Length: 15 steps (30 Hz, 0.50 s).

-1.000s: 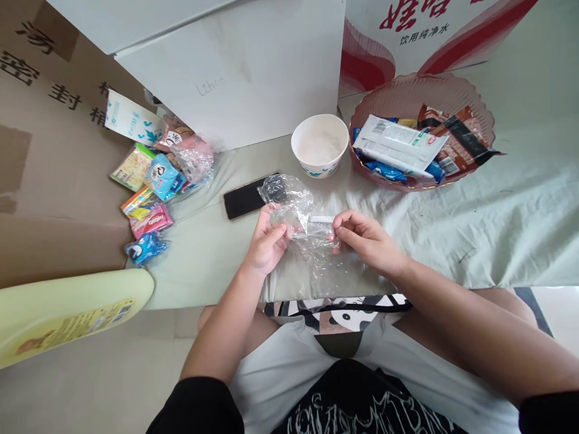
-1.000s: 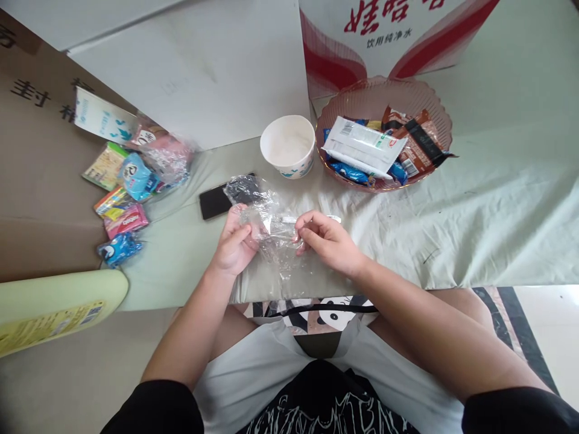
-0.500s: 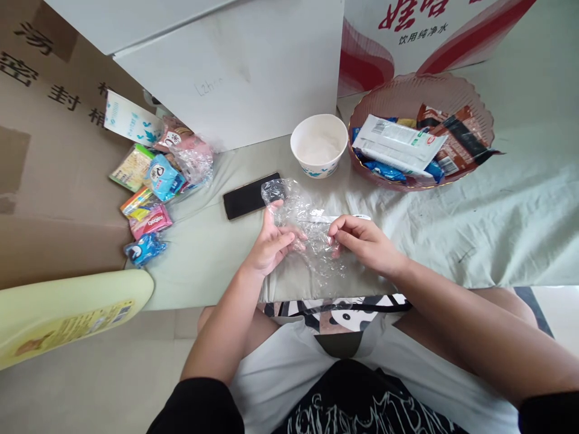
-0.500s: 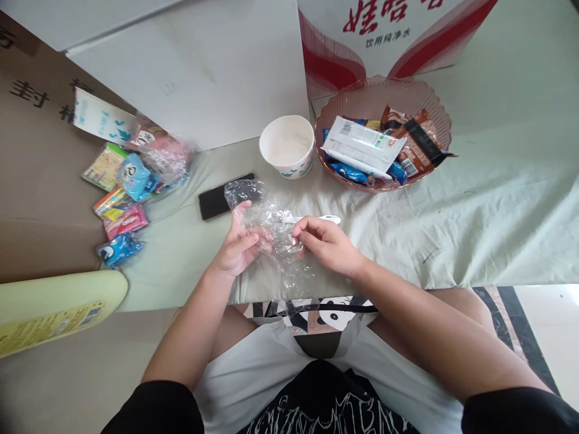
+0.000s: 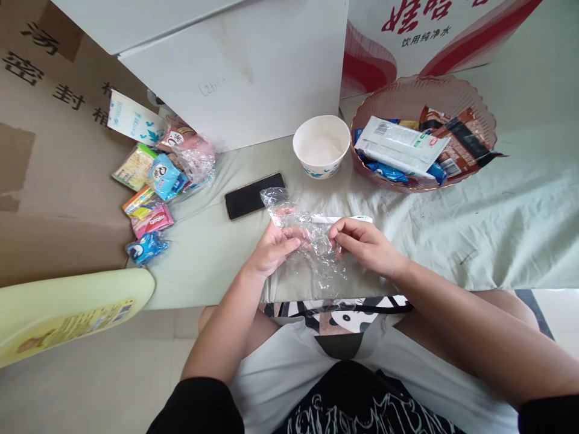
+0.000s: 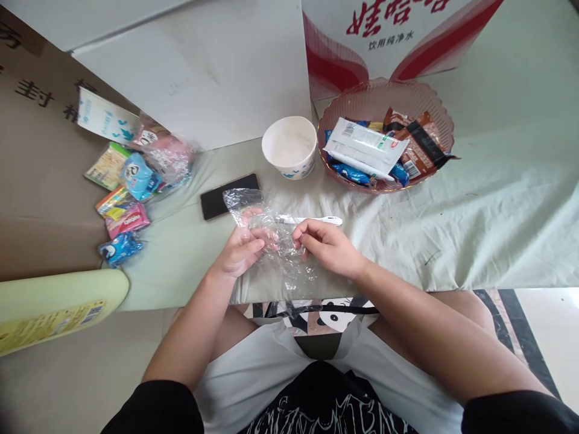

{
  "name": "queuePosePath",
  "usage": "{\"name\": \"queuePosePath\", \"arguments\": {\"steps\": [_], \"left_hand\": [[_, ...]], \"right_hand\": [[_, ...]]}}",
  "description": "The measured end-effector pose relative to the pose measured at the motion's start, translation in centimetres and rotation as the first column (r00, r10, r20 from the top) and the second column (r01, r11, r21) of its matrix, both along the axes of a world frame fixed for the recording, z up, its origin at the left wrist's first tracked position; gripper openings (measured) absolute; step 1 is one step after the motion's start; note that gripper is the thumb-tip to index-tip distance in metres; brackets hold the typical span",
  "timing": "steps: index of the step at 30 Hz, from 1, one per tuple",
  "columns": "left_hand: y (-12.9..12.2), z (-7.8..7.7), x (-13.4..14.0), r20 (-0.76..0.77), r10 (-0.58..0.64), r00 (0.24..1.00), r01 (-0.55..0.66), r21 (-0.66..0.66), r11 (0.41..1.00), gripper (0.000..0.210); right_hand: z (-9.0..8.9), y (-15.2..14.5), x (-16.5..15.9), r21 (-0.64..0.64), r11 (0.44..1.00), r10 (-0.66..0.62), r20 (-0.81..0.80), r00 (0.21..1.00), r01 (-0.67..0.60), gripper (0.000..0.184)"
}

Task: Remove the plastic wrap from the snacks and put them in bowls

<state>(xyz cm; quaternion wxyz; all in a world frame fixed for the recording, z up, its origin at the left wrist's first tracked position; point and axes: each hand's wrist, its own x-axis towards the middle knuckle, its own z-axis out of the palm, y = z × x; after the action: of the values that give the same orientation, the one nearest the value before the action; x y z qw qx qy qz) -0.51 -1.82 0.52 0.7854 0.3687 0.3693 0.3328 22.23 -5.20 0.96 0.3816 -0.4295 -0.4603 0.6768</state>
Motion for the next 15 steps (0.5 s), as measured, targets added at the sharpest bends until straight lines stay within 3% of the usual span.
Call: {"name": "queuePosePath", "arguments": {"steps": [9, 15], "left_hand": [[-0.02, 0.05, 0.19, -0.097, 0.088, 0.991, -0.082, 0.073, 0.994, 0.077], [-0.03, -0.14, 0.30, -0.107, 0.082, 0.991, -0.070, 0.112, 0.991, 0.061]], "right_hand": [[0.14, 0.10, 0.03, -0.006, 1.000, 0.022, 0.022, 1.000, -0.022, 0.021], [0.19, 0.11, 0.06, -0.007, 0.999, 0.042, 0.033, 0.999, -0.042, 0.020]]}}
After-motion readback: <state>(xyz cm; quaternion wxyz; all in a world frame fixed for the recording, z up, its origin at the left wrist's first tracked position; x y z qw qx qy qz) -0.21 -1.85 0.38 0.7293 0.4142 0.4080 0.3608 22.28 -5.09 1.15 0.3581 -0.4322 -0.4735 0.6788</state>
